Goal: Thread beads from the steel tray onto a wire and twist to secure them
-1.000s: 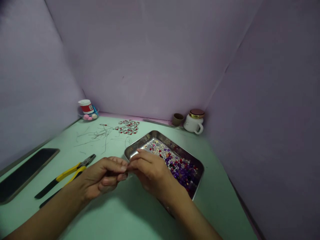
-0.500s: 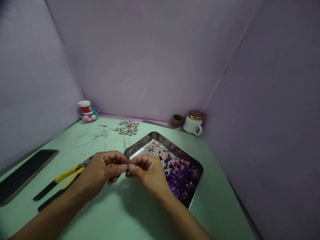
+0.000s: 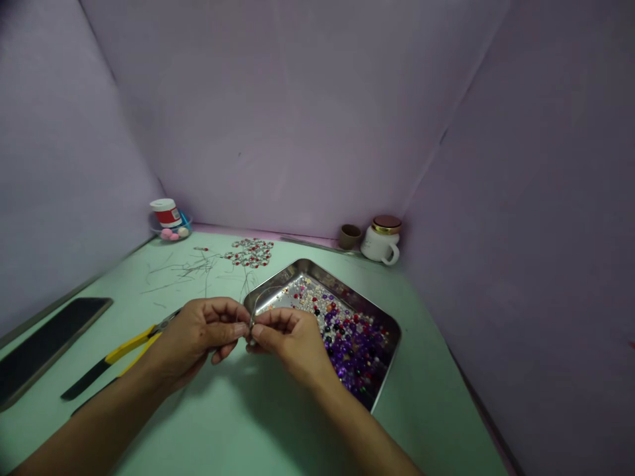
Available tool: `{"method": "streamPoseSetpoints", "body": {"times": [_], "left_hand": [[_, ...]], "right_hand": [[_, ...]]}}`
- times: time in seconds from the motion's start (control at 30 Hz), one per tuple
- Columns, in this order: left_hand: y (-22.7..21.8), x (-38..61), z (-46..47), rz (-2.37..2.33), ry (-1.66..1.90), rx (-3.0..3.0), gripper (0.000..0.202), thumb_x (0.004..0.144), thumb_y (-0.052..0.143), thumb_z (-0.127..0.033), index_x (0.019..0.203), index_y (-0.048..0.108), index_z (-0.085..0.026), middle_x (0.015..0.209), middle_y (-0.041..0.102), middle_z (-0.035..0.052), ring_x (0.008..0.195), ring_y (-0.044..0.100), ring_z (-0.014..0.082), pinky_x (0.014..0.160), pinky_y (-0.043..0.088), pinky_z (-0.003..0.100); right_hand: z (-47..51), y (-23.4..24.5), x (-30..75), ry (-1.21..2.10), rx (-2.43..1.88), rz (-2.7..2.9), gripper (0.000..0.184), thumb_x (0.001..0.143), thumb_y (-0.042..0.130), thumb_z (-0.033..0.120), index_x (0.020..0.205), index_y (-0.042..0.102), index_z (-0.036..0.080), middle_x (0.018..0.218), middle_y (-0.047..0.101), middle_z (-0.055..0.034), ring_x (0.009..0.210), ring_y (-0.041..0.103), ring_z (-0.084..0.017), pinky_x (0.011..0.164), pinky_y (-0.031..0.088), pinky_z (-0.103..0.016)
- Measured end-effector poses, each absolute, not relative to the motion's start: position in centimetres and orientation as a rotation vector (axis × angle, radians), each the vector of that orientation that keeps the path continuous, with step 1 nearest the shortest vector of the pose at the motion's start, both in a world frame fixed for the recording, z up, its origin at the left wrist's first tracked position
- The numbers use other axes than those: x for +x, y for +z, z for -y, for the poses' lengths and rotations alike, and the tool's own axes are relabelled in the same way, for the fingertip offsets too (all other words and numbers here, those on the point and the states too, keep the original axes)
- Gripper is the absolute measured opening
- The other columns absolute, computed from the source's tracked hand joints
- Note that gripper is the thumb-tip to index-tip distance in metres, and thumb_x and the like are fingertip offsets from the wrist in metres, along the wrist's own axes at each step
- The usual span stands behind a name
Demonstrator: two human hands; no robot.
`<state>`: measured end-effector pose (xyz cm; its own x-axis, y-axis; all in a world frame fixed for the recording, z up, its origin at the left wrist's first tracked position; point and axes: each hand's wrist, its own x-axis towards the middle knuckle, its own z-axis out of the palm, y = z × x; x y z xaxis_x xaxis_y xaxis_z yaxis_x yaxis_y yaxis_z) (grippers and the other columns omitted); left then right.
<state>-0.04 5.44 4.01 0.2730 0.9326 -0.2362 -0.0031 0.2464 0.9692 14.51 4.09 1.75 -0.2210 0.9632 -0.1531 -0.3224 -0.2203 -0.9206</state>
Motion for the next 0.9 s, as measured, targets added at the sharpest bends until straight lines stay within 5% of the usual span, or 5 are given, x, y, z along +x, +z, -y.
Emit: {"method": "streamPoseSetpoints", "body": {"times": [0.13, 0.23, 0.47, 0.7, 0.9], "left_hand": [[4.1, -0.4, -5.9, -1.115, 0.883, 1.092, 0.011, 0.06, 0.061, -0.016, 0.069, 0.058, -0.011, 0.055, 0.058, -0.0014, 0.036, 0.043, 0.0045, 0.032, 0.029, 0.016], [4.2, -1.1, -6.6, -1.108, 0.92, 1.042, 0.011, 0.064, 0.061, -0.019, 0.072, 0.058, -0.011, 0.06, 0.06, -0.0003, 0.035, 0.042, 0.003, 0.032, 0.028, 0.015], [4.1, -1.5, -6.1, -0.807, 0.502, 0.967, 0.03, 0.07, 0.06, -0.038, 0.062, 0.059, -0.009, 0.06, 0.062, 0.0067, 0.044, 0.054, 0.0096, 0.043, 0.039, 0.02], [3.3, -1.1, -5.4, -0.71, 0.52, 0.832, 0.023, 0.062, 0.068, -0.03, 0.055, 0.055, -0.012, 0.05, 0.052, -0.0005, 0.044, 0.051, 0.0092, 0.047, 0.04, 0.022], [3.5, -0.8, -5.7, -0.926, 0.583, 0.964, 0.019, 0.058, 0.067, -0.025, 0.053, 0.053, -0.013, 0.041, 0.042, -0.0062, 0.034, 0.024, 0.0013, 0.036, 0.011, 0.018]], "right_hand": [[-4.2, 1.5, 14.7, 1.483, -1.013, 1.16, 0.01, 0.065, 0.066, 0.02, 0.068, 0.059, 0.014, 0.061, 0.059, -0.0003, 0.055, 0.054, -0.01, 0.057, 0.045, -0.024], [-4.2, 1.6, 15.3, 1.069, -1.0, 1.524, 0.003, 0.072, 0.056, 0.014, 0.074, 0.056, 0.016, 0.067, 0.057, -0.001, 0.06, 0.052, -0.011, 0.056, 0.044, -0.025], [-4.3, 1.7, 16.5, 0.113, -0.622, 2.051, 0.026, 0.077, 0.039, -0.002, 0.089, 0.052, 0.016, 0.087, 0.056, -0.0062, 0.084, 0.054, -0.016, 0.089, 0.042, -0.042], [-4.4, 1.0, 16.0, -0.027, -0.557, 2.091, 0.025, 0.076, 0.04, -0.004, 0.089, 0.054, 0.012, 0.085, 0.056, -0.0097, 0.083, 0.056, -0.017, 0.091, 0.042, -0.044], [-4.0, 1.8, 15.8, 0.306, -0.911, 1.729, 0.016, 0.078, 0.05, 0.008, 0.087, 0.058, 0.018, 0.091, 0.059, -0.008, 0.085, 0.057, -0.018, 0.075, 0.05, -0.037]]}}
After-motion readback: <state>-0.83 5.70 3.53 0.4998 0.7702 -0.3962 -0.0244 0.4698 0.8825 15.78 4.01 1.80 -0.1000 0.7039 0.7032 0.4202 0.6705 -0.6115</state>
